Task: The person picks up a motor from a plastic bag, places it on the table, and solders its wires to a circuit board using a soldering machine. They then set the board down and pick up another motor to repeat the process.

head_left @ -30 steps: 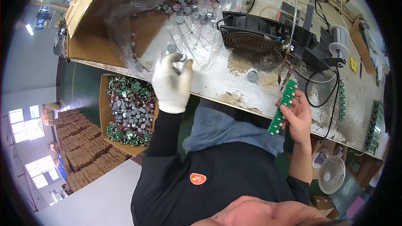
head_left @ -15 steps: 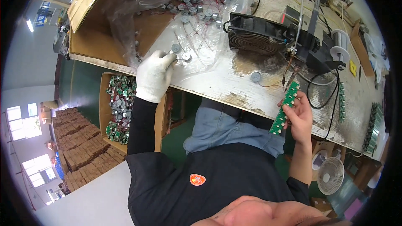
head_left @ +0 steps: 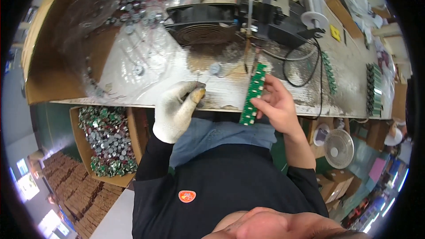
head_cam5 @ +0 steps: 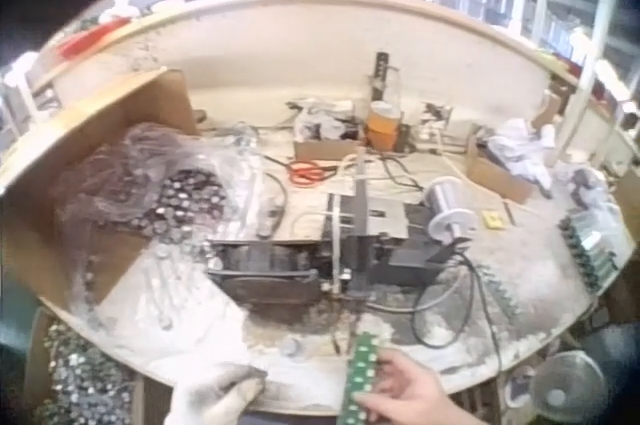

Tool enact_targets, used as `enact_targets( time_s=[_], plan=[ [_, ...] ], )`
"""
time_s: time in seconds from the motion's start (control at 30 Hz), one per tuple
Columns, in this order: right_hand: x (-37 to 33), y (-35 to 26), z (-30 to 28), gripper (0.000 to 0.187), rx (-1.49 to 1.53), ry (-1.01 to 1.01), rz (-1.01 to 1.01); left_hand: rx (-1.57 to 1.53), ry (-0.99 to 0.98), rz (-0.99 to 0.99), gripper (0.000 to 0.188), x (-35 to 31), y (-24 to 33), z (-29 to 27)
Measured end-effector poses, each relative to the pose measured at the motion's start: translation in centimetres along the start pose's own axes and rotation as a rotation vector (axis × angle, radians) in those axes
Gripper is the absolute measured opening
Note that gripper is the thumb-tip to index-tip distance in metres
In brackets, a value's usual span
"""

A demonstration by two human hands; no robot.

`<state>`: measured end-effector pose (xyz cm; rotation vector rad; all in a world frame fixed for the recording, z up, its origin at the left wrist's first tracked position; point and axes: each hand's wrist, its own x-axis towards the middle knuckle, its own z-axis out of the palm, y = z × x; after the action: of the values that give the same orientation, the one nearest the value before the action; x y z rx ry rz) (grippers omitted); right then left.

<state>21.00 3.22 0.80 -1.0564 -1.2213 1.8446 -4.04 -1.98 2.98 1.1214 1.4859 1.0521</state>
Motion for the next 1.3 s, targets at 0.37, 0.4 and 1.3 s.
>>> enact_targets(
  time_s=[0.37,0.4,1.3],
  plan=[
    [-0.6,-0.4,0.1,0.054,0.035,-0.062,0.04,-0.105,-0.239,-0.089,0.024,1.1,0.9,4.8],
    [-0.6,-0.4,0.1,0.054,0.042,-0.07,0.039,-0.141,-0.266,-0.132,0.025,1.3,0.8,4.9],
    [-0.6,-0.8,0.3,0.052,0.045,-0.086,0.007,-0.284,-0.379,-0.309,0.031,2.2,0.9,5.0]
  ],
)
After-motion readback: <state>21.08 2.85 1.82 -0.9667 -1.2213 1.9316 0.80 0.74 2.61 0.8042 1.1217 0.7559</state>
